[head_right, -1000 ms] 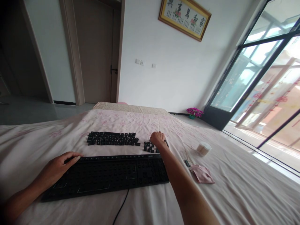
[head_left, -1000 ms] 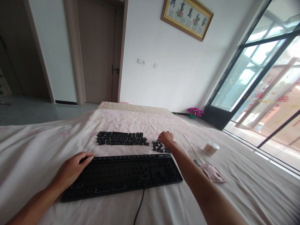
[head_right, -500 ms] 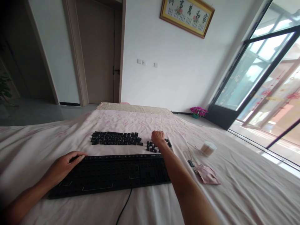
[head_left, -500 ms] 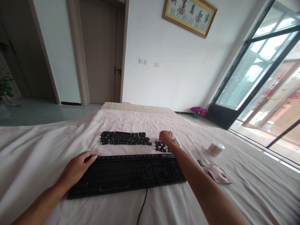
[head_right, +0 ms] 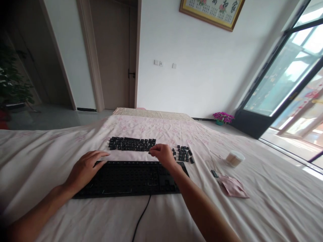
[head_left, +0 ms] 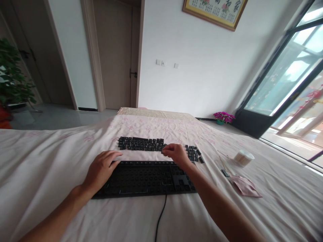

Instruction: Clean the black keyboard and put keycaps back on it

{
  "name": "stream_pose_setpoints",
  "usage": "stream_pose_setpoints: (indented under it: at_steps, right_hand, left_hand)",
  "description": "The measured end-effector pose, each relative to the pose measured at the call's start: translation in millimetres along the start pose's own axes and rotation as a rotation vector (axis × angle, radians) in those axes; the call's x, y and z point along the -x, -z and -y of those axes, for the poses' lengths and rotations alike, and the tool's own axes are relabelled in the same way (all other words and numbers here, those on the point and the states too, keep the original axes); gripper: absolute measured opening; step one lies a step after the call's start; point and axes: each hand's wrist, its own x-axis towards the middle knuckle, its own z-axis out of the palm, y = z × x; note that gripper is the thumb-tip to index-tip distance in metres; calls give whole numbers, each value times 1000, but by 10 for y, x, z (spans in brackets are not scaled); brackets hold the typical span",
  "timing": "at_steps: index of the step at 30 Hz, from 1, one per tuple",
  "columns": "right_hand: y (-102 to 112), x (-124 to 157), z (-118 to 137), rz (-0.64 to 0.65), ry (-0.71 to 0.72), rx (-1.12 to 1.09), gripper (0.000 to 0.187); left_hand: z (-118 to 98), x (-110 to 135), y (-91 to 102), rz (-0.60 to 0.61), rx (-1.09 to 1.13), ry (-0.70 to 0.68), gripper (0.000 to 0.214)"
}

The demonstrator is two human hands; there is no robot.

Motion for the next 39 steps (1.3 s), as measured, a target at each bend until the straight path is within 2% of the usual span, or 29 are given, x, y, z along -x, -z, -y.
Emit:
stream_pose_setpoints:
  at_steps: [1, 3, 5, 7, 9, 13, 20, 26, 28, 32, 35, 39]
  right_hand:
    - [-90, 105, 86, 30, -1, -217, 24]
    - [-242, 293, 247, 75, -45, -506, 21]
    - [-350, 440, 380, 135, -74, -654, 20]
    - [-422, 544, 473, 187, -87, -730, 21]
    - [-466, 612, 531, 222, -96, -775, 25]
    - [-493, 681, 590, 267, -114, -827, 30]
    - [-480, 717, 620, 300, -108, -814, 40]
    - [-543, 718, 576, 243, -89, -761, 33]
    - [-557, 729, 572, 161, -31, -653, 26]
    - [-543, 786, 598, -28, 210, -312, 14]
    - [-524, 829, 619, -21, 297, -215, 17]
    - [-520, 850, 611, -23, 312, -204, 17]
  left_hand:
    - [-134, 6, -9, -14, 66, -3, 26]
    - [-412, 37, -52, 53, 269, 39, 31]
    - [-652, 86, -115, 139, 453, 86, 35]
    - [-812, 141, -172, 164, 583, 116, 36]
    - [-887, 189, -206, 174, 681, 141, 32]
    - [-893, 246, -207, 167, 760, 157, 19]
    - [-884, 262, -186, 170, 748, 96, 15]
    - [-888, 251, -242, 180, 851, 273, 20]
    - [-885, 245, -256, 182, 928, 345, 24]
    - [-869, 237, -270, 179, 1045, 436, 29]
    - [-847, 246, -282, 196, 1091, 465, 30]
    - [-829, 268, -292, 246, 1162, 475, 31]
